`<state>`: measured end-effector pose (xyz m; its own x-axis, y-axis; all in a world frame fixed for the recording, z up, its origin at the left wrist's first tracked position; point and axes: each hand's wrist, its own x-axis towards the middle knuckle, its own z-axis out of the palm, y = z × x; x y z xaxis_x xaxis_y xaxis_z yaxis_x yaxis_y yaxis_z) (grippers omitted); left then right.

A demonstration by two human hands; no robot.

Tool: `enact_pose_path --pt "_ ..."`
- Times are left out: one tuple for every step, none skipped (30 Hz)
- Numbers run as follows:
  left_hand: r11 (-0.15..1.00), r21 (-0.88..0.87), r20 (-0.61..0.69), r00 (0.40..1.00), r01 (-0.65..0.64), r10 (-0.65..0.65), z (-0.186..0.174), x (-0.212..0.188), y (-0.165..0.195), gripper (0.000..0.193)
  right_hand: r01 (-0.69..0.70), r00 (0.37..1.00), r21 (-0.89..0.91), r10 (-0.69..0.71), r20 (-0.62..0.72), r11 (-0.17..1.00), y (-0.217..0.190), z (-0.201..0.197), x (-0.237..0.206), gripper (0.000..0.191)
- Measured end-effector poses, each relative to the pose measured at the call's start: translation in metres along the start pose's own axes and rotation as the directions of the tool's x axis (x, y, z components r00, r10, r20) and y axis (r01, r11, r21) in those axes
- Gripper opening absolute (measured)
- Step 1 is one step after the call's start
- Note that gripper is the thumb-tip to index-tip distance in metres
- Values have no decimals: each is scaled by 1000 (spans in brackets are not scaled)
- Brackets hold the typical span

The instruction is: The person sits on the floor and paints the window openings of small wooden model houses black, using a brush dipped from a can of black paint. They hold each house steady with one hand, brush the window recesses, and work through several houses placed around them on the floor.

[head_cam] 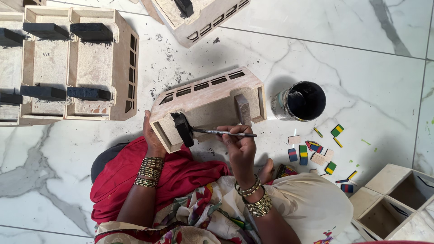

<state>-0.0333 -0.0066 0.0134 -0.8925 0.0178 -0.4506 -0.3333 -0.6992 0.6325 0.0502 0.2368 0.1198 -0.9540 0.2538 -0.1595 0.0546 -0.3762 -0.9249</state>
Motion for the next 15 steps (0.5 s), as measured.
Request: enact_pose_path --pt "1000 11 -13 1000 5 -5 1 -1 1 81 -27 1000 0 27 -12 1000 1 -2 1 17" --pt "1000 1 -2 1000 3 -3 2 -1 2 81 -51 999 -4 51 -18 999 1 -4 2 17" --pt "1000 -10 10 1000 3 -3 3 -2 3 81 -75 997 -8 75 -27 997 0 -5 2 17" --pt "1000 -23 23 1000 5 -4 5 -2 4 80 -99 994 -15 98 -37 995 -1 -6 3 17" --pt "1000 -15 32 999 11 -11 7 -3 6 80 -117 992 -30 116 -41 993 -3 -6 3 17" --pt "1000 -11 44 999 13 -13 10 -3 7 80 -131 991 -48 129 -40 990 -6 -6 3 17" --pt "1000 -10 57 998 9 -9 13 -3 8 80 -141 990 -67 138 -35 988 -10 -5 3 18" --pt "1000 -24 59 998 2 0 15 -3 9 79 -107 994 -51 106 -30 993 -14 -4 2 18" --pt "999 -37 59 998 -6 8 18 -4 10 78 -75 997 -35 74 -25 997 -19 -3 1 17" --pt "999 -52 60 998 -15 18 20 -4 11 76 -42 999 -19 42 -18 999 -24 0 -1 17" --pt "998 -60 87 996 -12 18 21 -6 12 75 0 1000 -5 0 -19 1000 -28 5 -2 18" --pt "998 -69 115 993 -9 17 21 -7 12 74 42 999 7 -42 -19 999 -33 10 -4 18" --pt "997 -79 142 990 -4 15 22 -9 12 73 82 996 17 -82 -20 996 -38 15 -6 19" --pt "998 -64 138 990 1 8 21 -10 12 72 118 993 -24 -117 25 993 -42 22 -10 17" --pt "999 -51 136 991 1 6 21 -11 12 71 159 985 -63 -154 76 985 -47 29 -14 16"
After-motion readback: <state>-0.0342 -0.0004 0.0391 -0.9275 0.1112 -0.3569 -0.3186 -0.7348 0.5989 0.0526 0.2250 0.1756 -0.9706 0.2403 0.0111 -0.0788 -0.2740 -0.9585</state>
